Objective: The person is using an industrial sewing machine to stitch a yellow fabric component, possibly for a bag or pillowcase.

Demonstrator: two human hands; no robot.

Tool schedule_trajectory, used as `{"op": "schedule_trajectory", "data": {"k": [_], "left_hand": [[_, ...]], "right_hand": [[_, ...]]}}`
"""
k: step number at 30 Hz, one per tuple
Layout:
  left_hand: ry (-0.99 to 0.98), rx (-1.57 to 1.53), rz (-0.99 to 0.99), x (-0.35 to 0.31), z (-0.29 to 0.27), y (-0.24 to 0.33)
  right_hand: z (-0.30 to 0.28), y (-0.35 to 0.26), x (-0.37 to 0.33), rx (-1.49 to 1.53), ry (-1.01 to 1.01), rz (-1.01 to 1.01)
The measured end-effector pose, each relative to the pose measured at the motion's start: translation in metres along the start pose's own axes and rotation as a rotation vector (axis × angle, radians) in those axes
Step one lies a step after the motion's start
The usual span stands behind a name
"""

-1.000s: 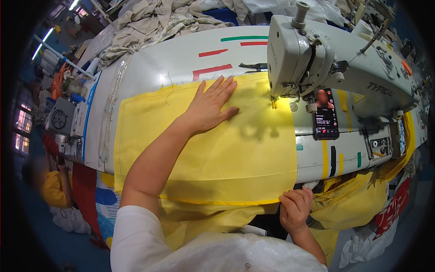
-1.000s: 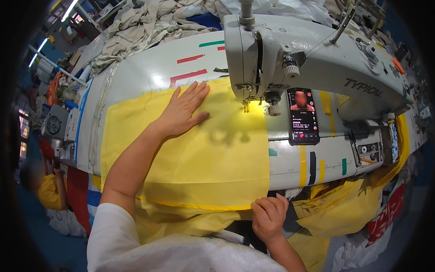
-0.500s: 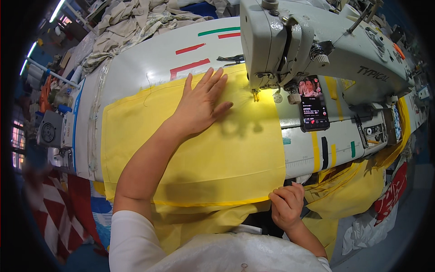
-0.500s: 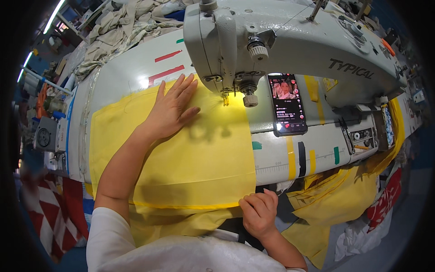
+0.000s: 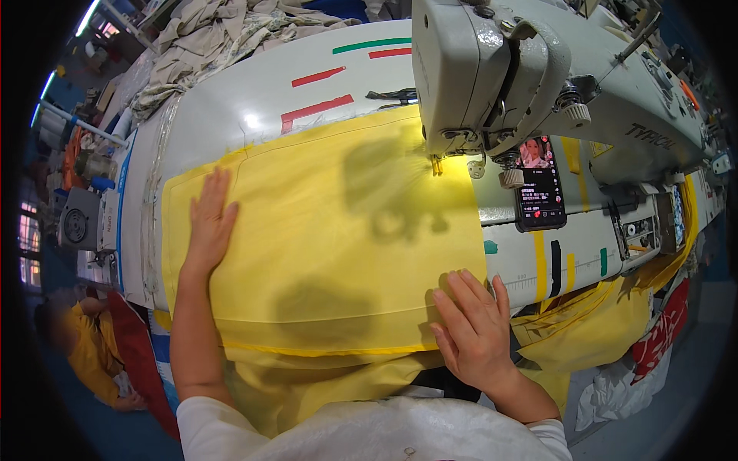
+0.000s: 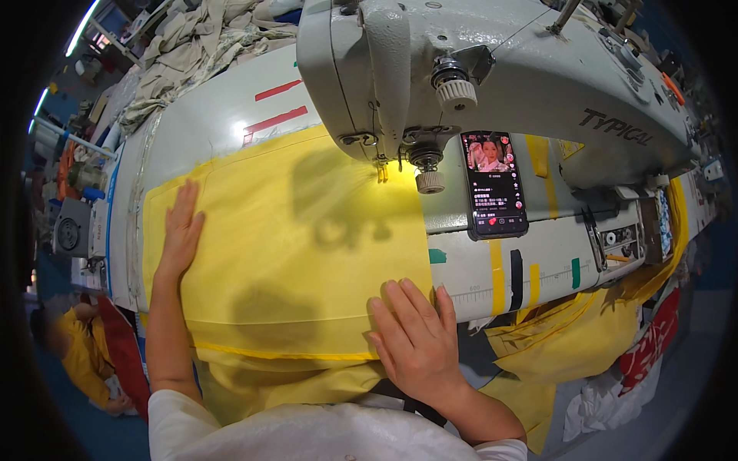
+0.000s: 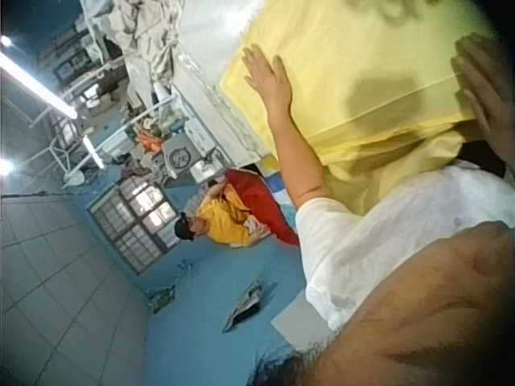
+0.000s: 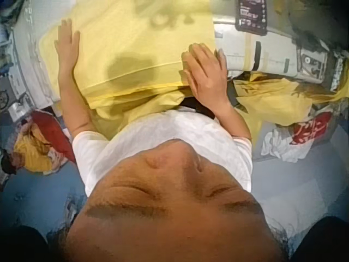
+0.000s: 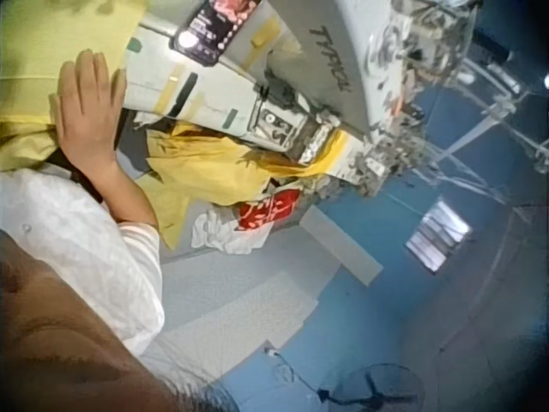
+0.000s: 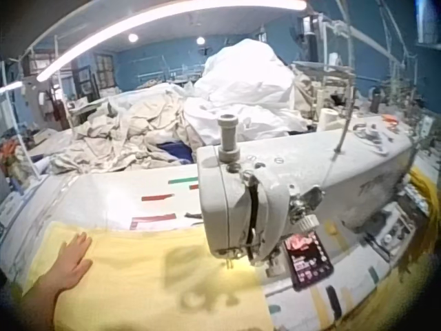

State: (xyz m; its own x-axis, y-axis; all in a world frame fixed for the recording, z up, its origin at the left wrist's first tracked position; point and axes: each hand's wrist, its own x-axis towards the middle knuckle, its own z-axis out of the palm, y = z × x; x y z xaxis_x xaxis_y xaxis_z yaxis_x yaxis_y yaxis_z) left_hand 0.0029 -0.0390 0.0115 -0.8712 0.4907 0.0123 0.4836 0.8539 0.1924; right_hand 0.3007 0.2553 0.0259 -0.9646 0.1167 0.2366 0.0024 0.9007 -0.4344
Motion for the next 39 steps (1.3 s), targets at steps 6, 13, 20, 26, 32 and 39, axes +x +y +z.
{"op": "schedule_trajectory", "data": {"k": [6,13,20,26,32,39], "left_hand": [[0.03,0.098,-0.202,-0.023,-0.005,-0.036],[0.046,0.116,-0.205,-0.01,-0.001,-0.042],[0.084,0.143,-0.224,0.028,0.001,-0.053],[0.097,0.159,-0.22,0.083,0.007,-0.07],[0.138,0.134,-0.2,0.135,0.003,-0.077],[0.399,0.094,-0.039,0.086,-0.003,-0.09]], "right_hand": [[0.013,0.004,-0.014,-0.135,-0.061,0.065],[0.015,0.004,-0.007,-0.151,-0.068,0.068],[0.012,0.012,0.016,-0.131,-0.065,0.046],[0.009,0.018,0.041,-0.117,-0.066,0.026],[0.014,0.019,0.065,-0.106,-0.027,0.022],[0.003,0.011,-0.001,0.104,0.223,0.07]]}}
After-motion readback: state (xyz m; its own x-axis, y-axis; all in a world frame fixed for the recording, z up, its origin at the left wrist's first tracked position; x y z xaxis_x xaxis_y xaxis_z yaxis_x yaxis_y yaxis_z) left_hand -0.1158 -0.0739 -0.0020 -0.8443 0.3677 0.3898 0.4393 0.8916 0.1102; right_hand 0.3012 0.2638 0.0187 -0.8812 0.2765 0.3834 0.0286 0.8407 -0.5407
